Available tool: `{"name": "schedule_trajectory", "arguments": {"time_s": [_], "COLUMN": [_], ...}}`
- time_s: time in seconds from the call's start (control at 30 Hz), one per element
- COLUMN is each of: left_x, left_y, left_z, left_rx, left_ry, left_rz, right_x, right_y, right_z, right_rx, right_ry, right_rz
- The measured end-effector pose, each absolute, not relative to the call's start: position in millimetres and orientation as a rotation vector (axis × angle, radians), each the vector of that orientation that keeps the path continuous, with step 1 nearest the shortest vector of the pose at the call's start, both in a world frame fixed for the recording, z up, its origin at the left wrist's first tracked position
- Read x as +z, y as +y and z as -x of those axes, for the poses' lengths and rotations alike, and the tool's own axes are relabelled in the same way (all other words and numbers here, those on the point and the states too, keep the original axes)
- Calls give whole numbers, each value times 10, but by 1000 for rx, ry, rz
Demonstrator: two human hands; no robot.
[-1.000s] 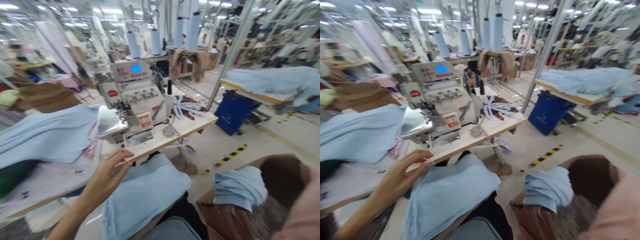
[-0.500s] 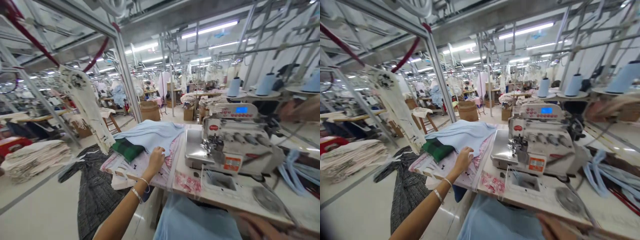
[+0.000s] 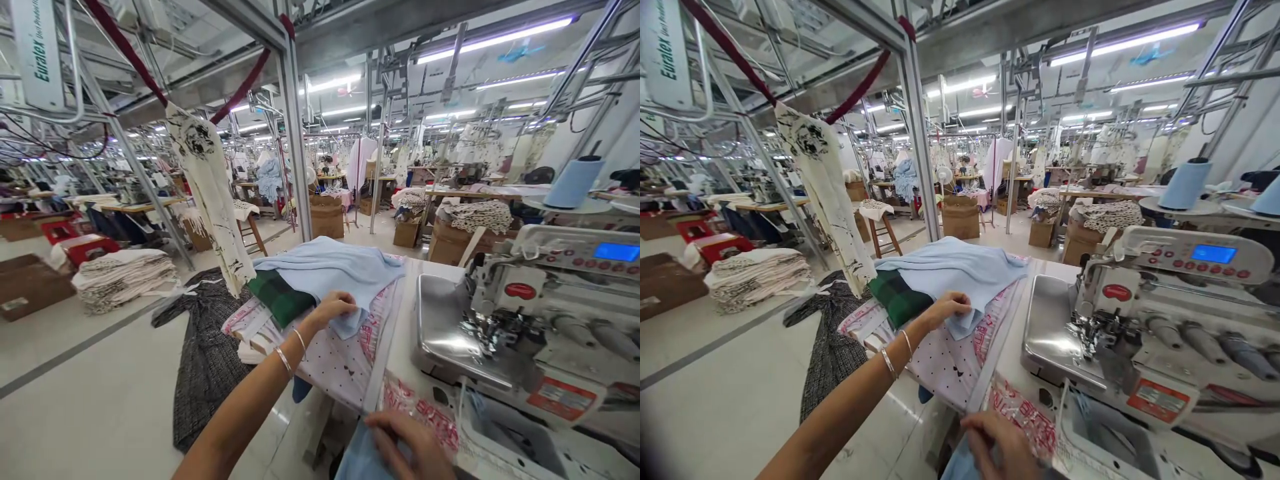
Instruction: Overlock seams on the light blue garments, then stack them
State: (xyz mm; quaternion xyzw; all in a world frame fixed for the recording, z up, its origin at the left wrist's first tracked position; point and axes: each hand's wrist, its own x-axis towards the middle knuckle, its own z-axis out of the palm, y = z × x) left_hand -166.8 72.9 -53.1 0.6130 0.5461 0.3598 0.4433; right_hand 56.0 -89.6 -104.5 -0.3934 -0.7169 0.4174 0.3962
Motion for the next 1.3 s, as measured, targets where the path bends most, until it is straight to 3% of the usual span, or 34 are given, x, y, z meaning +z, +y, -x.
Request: {"name": "schedule_trajectory", "arguments": {"time_s": [0.13, 0.33, 0.8, 1.1, 1.3], "left_x": [-420, -395, -454, 379, 916], "left_y": [756, 727, 720, 1202, 1373], "left_z": [1711, 1690, 1751, 1938, 1759], "left_rx": [874, 801, 946, 1358, 1492], "left_ry": [1256, 1200, 1196, 1163, 1135], "left_rz": [-1413, -1401, -1343, -1435, -1538], "right_x": [-755, -741, -895, -597, -359], "right_y": [-371, 384, 512, 245, 789], "right_z": [-197, 192, 149, 352, 825], "right_rx": [1442, 1552, 1468, 1504, 1777], "right_ry": [-1382, -1145, -1179, -1038, -731], "right_rz": [1028, 1053, 1227, 1017, 764]}}
